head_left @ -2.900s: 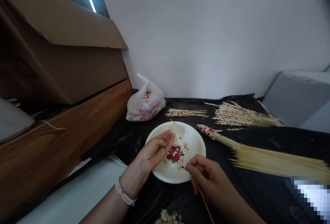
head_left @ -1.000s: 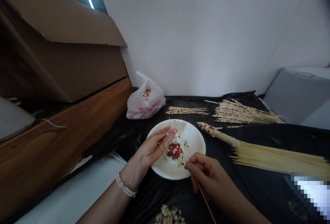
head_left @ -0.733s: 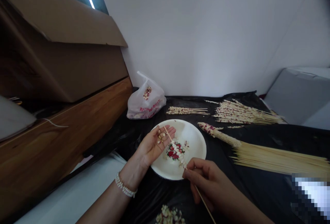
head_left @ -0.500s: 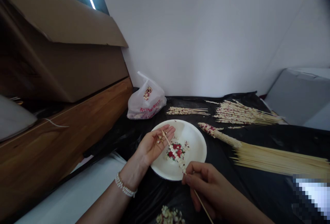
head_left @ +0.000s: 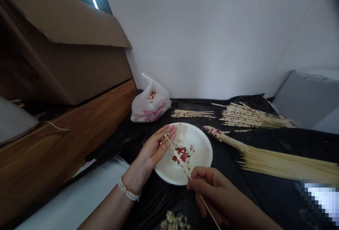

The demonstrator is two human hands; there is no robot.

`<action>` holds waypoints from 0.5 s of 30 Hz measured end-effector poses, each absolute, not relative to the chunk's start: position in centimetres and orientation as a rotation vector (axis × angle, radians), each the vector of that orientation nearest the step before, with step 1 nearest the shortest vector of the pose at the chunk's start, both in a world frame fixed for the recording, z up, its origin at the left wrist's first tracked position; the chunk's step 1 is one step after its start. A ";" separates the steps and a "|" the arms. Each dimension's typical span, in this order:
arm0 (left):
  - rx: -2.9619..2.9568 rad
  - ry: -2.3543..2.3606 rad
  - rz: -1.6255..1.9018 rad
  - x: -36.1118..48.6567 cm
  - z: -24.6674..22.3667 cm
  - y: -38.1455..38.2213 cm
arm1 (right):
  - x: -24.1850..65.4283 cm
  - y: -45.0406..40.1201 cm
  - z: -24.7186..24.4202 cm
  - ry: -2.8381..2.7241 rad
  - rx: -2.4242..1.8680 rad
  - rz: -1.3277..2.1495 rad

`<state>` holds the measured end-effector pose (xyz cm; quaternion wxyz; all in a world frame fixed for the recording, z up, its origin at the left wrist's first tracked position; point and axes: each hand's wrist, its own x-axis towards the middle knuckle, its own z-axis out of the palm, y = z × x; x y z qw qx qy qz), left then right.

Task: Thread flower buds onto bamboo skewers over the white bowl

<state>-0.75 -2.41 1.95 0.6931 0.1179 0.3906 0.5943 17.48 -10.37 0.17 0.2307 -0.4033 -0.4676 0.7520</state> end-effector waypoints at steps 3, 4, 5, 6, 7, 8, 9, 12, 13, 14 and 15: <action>0.265 0.837 1.336 -0.8 1.7 -2.3 | 17.5 -10.3 0.0 -1.255 -1.105 2.077; 0.265 0.825 1.334 -0.8 1.6 -2.2 | 17.5 -10.4 -0.1 -1.247 -1.100 2.082; 0.263 0.818 1.335 -0.8 1.5 -2.2 | 17.5 -10.4 -0.2 -1.242 -1.097 2.082; 0.265 0.815 1.335 -0.8 1.3 -2.2 | 17.6 -10.4 -0.2 -1.241 -1.094 2.081; 0.270 0.815 1.336 -0.8 1.2 -2.2 | 17.6 -10.4 -0.3 -1.241 -1.091 2.080; 0.277 0.816 1.335 -0.9 1.2 -2.1 | 17.6 -10.4 -0.4 -1.236 -1.087 2.080; 0.285 0.817 1.333 -0.9 1.1 -2.1 | 17.6 -10.4 -0.4 -1.228 -1.084 2.082; 0.317 0.806 1.327 -1.0 0.8 -2.1 | 17.6 -10.3 -0.4 -1.195 -1.073 2.105; 0.327 0.805 1.328 -1.0 0.8 -2.1 | 17.5 -10.3 -0.4 -1.184 -1.071 2.112; 0.338 0.804 1.331 -1.1 0.7 -2.0 | 17.5 -10.3 -0.4 -1.174 -1.070 2.118; 0.345 0.806 1.336 -1.1 0.7 -2.0 | 17.4 -10.3 -0.4 -1.164 -1.068 2.125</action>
